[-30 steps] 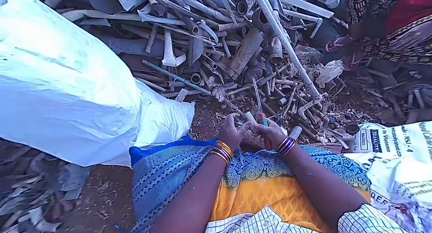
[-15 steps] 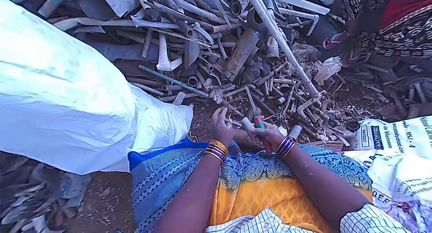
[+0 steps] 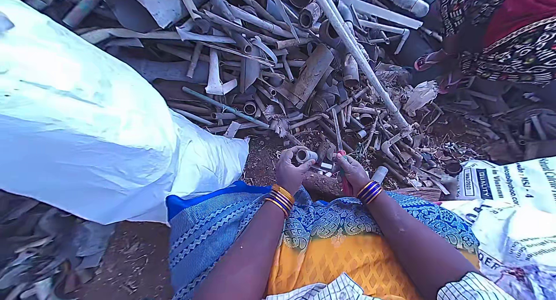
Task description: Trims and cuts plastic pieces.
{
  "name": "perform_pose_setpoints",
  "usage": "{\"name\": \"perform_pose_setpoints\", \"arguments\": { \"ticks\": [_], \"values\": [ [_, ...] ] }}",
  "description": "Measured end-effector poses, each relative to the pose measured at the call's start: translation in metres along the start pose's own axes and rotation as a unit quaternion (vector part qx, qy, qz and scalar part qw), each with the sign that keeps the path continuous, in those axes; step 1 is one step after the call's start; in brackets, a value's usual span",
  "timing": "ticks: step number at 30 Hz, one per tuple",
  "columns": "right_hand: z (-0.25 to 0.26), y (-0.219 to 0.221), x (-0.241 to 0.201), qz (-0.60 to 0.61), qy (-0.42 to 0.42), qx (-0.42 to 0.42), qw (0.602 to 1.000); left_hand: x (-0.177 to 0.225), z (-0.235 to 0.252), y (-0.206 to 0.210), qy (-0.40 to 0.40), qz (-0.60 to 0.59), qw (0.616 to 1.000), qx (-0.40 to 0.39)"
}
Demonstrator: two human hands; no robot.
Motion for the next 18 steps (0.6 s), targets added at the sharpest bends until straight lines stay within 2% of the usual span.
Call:
{"name": "perform_pose_setpoints", "arguments": {
  "ticks": [2,3,5,7,9,11,12,15,16,18],
  "values": [
    [0.003,0.000,0.002,-0.012,0.002,0.010,1.000,-0.007,0.000,-0.001,0.123,0.104,0.986,0.051],
    [0.004,0.000,0.003,-0.014,-0.007,0.006,1.000,-0.009,-0.001,-0.001,0.159,0.134,0.976,0.064],
    [0.003,0.003,0.007,-0.052,-0.062,0.003,0.997,-0.010,-0.003,0.002,0.191,0.159,0.966,0.075],
    [-0.001,0.006,0.014,-0.162,-0.152,0.022,0.975,-0.011,-0.003,0.003,0.194,0.145,0.967,0.082],
    [-0.010,0.012,0.016,-0.292,-0.216,0.015,0.932,-0.012,-0.002,0.003,0.184,0.112,0.972,0.089],
    [-0.019,0.016,0.009,-0.388,-0.225,-0.046,0.893,-0.008,-0.002,0.002,0.146,0.091,0.981,0.091],
    [-0.022,0.018,0.009,-0.404,-0.228,-0.046,0.885,-0.005,-0.002,0.001,0.118,0.089,0.984,0.095],
    [-0.027,0.023,0.013,-0.391,-0.280,0.050,0.875,0.003,0.000,-0.002,0.052,0.098,0.988,0.110],
    [-0.028,0.024,0.011,-0.413,-0.268,0.047,0.869,0.006,0.000,-0.003,0.027,0.101,0.989,0.108],
    [-0.029,0.023,0.000,-0.497,-0.187,-0.021,0.847,0.008,0.001,-0.003,-0.039,0.084,0.991,0.096]
  ]
}}
Point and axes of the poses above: each hand's wrist, its own z-axis towards the middle knuckle, its own y-axis out of the palm, x = y × z, the point moved 1 cm from there along z, towards the middle knuckle, and after that the axes turned 9 degrees about -z, right-handed, at the moved point
